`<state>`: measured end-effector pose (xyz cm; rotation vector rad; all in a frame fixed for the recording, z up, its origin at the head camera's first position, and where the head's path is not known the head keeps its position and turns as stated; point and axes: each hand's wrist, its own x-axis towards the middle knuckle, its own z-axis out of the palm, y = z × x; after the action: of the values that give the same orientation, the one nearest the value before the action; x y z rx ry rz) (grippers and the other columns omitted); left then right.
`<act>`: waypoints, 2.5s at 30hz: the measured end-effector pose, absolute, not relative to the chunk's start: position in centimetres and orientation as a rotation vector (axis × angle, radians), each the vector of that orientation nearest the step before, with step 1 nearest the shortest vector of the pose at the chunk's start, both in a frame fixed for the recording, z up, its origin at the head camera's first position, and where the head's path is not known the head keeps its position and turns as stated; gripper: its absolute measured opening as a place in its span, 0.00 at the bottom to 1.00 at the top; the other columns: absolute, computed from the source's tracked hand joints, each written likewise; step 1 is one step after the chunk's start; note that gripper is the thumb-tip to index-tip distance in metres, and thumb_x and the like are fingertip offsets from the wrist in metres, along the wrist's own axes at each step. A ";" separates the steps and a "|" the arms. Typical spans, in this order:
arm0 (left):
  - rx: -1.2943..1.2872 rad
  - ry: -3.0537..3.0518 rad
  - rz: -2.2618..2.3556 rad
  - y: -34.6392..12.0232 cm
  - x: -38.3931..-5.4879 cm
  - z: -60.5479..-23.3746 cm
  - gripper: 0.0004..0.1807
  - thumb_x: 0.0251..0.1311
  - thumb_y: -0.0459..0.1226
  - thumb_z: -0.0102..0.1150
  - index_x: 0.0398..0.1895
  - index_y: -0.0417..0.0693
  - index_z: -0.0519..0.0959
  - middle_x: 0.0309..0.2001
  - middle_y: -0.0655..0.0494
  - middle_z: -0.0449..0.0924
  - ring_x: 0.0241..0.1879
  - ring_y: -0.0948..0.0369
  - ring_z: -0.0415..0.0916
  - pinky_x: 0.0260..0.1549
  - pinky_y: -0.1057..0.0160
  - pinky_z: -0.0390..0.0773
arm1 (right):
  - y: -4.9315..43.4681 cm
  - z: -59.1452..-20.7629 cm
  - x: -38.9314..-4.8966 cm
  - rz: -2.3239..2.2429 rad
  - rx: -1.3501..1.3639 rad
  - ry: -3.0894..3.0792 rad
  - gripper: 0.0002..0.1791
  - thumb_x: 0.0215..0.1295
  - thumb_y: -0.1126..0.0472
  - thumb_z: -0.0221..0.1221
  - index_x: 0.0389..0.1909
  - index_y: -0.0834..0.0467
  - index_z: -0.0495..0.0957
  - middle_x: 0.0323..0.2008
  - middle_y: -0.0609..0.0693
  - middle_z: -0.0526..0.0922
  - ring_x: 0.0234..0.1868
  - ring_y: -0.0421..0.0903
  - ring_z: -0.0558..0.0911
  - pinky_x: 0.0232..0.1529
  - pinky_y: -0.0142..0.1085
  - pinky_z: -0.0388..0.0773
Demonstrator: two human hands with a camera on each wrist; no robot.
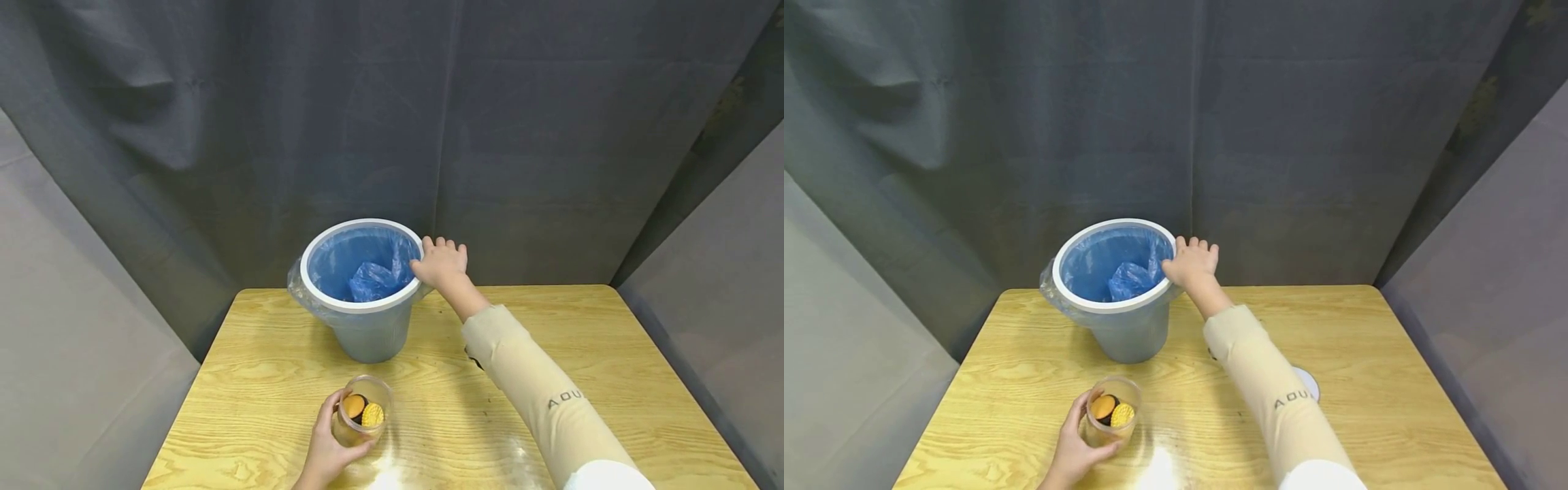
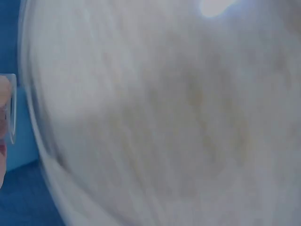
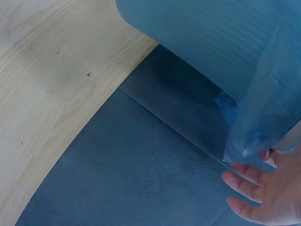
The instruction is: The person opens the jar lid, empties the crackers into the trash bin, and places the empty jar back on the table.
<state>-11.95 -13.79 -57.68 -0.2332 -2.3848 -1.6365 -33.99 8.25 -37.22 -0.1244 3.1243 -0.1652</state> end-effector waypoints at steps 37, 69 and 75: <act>-0.178 -2.312 -0.977 -24.0 -16.1 -43.7 0.48 0.20 0.34 0.78 0.55 0.36 0.65 0.48 0.42 0.69 0.47 0.50 0.66 0.44 0.49 0.68 | 8.2 -37.5 -33.9 -0.151 -0.124 3.134 0.35 0.62 0.42 0.43 0.66 0.57 0.56 0.61 0.60 0.63 0.62 0.59 0.60 0.62 0.57 0.50; -0.288 -2.347 -0.692 -24.4 -22.7 -37.4 0.46 0.25 0.40 0.76 0.55 0.38 0.66 0.52 0.41 0.69 0.50 0.44 0.63 0.49 0.44 0.65 | 7.9 -37.7 -34.3 -0.133 -0.146 3.122 0.35 0.63 0.42 0.42 0.67 0.57 0.55 0.63 0.60 0.62 0.63 0.59 0.59 0.62 0.57 0.50; -0.297 -2.370 -0.657 -24.5 -23.6 -36.6 0.47 0.25 0.39 0.77 0.56 0.38 0.65 0.53 0.41 0.69 0.52 0.43 0.62 0.51 0.44 0.63 | 7.6 -37.7 -34.2 -0.138 -0.153 3.125 0.35 0.63 0.42 0.43 0.67 0.57 0.55 0.62 0.61 0.62 0.63 0.59 0.59 0.62 0.57 0.50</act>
<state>-23.57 -24.53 -36.57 -0.2965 -2.3698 -0.6573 -34.18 7.63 -37.71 -0.1534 3.1246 -0.1383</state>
